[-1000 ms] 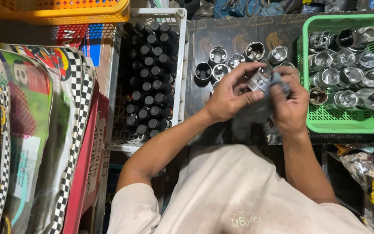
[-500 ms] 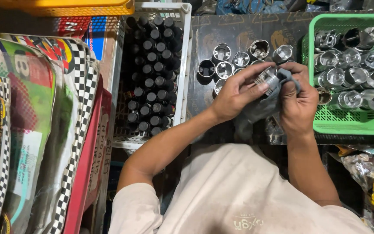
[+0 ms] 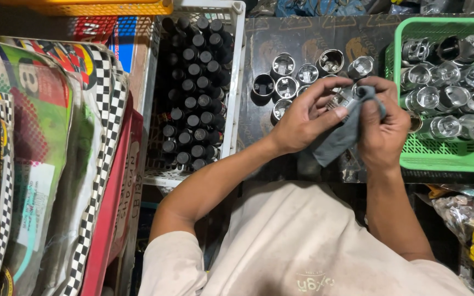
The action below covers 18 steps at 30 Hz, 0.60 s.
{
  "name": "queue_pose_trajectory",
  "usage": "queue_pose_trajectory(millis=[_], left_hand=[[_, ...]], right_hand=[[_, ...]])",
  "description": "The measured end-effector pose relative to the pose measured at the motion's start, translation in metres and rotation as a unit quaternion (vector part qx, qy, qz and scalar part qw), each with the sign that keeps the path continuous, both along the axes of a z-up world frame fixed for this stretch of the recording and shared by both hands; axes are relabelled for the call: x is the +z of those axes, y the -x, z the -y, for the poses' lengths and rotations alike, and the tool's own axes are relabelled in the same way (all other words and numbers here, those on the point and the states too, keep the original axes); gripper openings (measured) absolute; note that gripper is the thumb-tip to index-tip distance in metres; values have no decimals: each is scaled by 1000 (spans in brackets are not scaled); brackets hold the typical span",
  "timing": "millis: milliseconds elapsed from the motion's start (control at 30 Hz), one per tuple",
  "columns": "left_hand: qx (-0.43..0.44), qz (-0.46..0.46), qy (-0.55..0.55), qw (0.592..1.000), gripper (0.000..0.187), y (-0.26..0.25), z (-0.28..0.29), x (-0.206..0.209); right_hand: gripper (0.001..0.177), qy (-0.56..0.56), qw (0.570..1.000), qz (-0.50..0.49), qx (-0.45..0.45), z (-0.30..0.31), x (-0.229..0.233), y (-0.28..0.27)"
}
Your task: The person wipes a small cylindrical metal part with a gray cloth, rotating it to clean all sides. They place the part on a table among other similar parts and pick up another one to continue wiping.
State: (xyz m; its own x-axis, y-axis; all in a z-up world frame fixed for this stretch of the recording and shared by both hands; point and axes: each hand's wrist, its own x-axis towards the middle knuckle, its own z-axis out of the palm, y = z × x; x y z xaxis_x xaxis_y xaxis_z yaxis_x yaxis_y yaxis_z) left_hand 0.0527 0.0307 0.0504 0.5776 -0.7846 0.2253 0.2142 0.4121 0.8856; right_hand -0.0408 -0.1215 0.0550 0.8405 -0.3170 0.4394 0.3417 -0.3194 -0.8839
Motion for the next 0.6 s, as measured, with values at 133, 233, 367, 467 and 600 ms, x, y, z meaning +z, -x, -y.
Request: queue_pose_trajectory(millis=[133, 233, 367, 467, 600], left_hand=[[38, 39, -8, 998, 48, -4, 0, -3], [28, 45, -5, 999, 46, -3, 3, -9], [19, 28, 11, 999, 39, 3, 2, -7], [25, 33, 5, 999, 47, -1, 1, -5], [22, -3, 13, 1000, 56, -2, -3, 3]], right_hand=[[31, 9, 1000, -14, 25, -5, -2, -1], [23, 13, 1000, 6, 21, -5, -4, -2], [33, -46, 999, -13, -17, -2, -4, -3], [30, -66, 998, -20, 4, 2, -9, -4], [21, -23, 999, -15, 44, 2, -6, 1]])
